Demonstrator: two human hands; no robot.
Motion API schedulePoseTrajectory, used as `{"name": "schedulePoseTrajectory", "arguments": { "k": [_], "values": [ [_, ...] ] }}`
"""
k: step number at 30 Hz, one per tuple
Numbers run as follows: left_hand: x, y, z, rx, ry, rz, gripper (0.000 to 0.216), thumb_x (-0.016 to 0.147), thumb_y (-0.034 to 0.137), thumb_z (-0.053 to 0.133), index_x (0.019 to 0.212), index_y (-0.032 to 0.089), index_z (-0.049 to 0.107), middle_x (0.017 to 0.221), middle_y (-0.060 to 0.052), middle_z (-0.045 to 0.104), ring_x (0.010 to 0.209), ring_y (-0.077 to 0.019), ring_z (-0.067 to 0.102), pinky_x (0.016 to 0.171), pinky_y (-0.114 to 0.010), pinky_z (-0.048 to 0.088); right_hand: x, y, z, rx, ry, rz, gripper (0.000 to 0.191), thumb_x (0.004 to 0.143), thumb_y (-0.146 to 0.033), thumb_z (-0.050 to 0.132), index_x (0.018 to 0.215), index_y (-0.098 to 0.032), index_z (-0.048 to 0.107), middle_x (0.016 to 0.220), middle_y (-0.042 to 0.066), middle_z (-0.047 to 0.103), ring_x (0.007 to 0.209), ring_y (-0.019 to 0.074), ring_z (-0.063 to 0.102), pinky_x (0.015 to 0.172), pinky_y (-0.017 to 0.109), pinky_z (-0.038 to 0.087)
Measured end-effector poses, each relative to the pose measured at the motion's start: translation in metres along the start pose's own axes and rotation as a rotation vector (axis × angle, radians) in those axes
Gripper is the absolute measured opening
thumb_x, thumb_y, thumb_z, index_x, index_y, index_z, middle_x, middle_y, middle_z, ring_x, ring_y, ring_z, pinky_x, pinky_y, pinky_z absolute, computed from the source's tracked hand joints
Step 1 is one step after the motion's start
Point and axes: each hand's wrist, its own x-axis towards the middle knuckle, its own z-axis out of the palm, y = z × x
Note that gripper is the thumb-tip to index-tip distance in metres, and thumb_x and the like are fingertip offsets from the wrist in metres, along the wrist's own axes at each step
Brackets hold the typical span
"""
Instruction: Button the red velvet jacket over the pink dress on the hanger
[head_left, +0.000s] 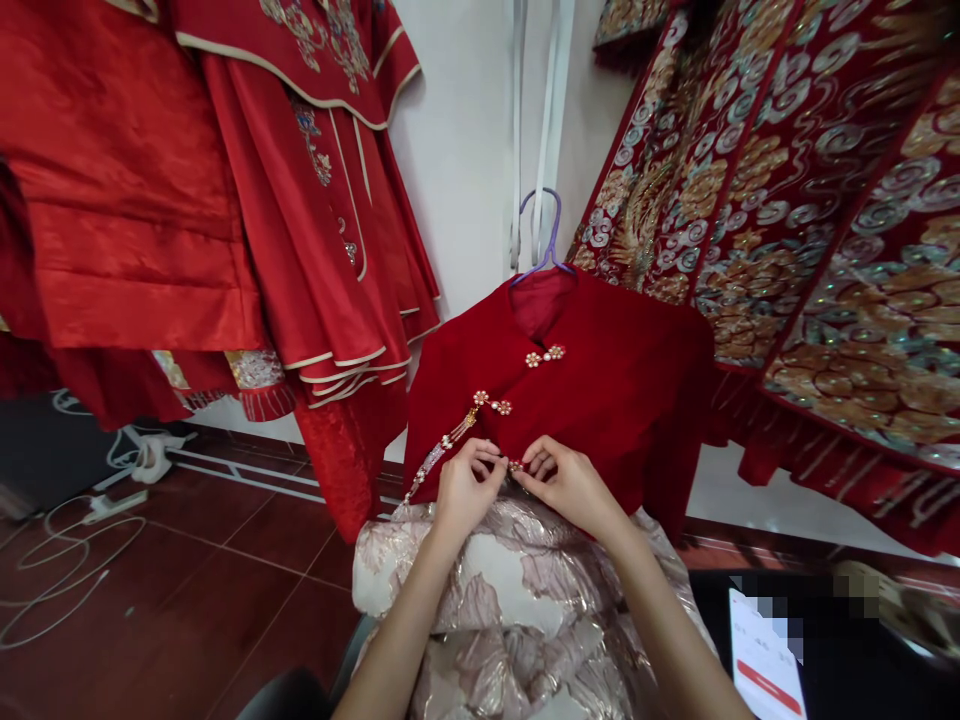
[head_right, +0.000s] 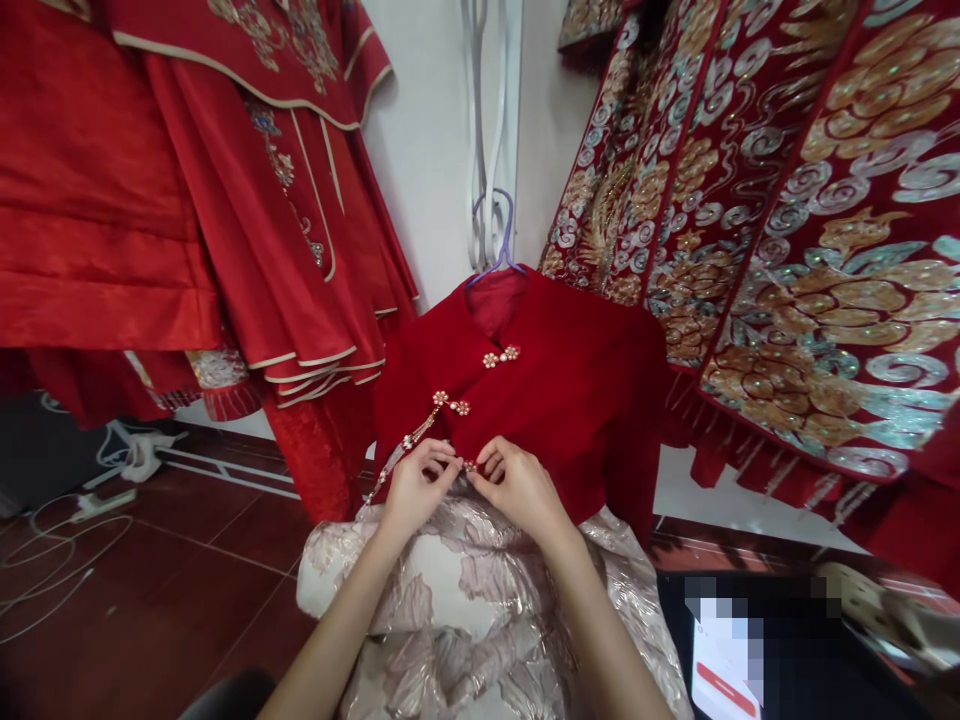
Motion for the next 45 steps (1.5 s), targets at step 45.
{"name": "schedulePoseTrajectory", "arguments": {
  "k": [45],
  "values": [
    [0.136,0.095,0.009,0.52,-0.179,0.777,0.011,0.083,0.028,0.056,0.085,0.021,0.064,0.089,-0.004,0.062,0.092,-0.0204,0.051,0.1,-0.042,0.032,-0.026,-0.007,-0.081,-0.109,0.035,0.021,0.021,0.07,-0.019,0.053,0.069,-0.022,0.032,0.059,-0.007,0.037,0.053,0.0082,0.029,0.05,0.022,0.026]
  ]
}}
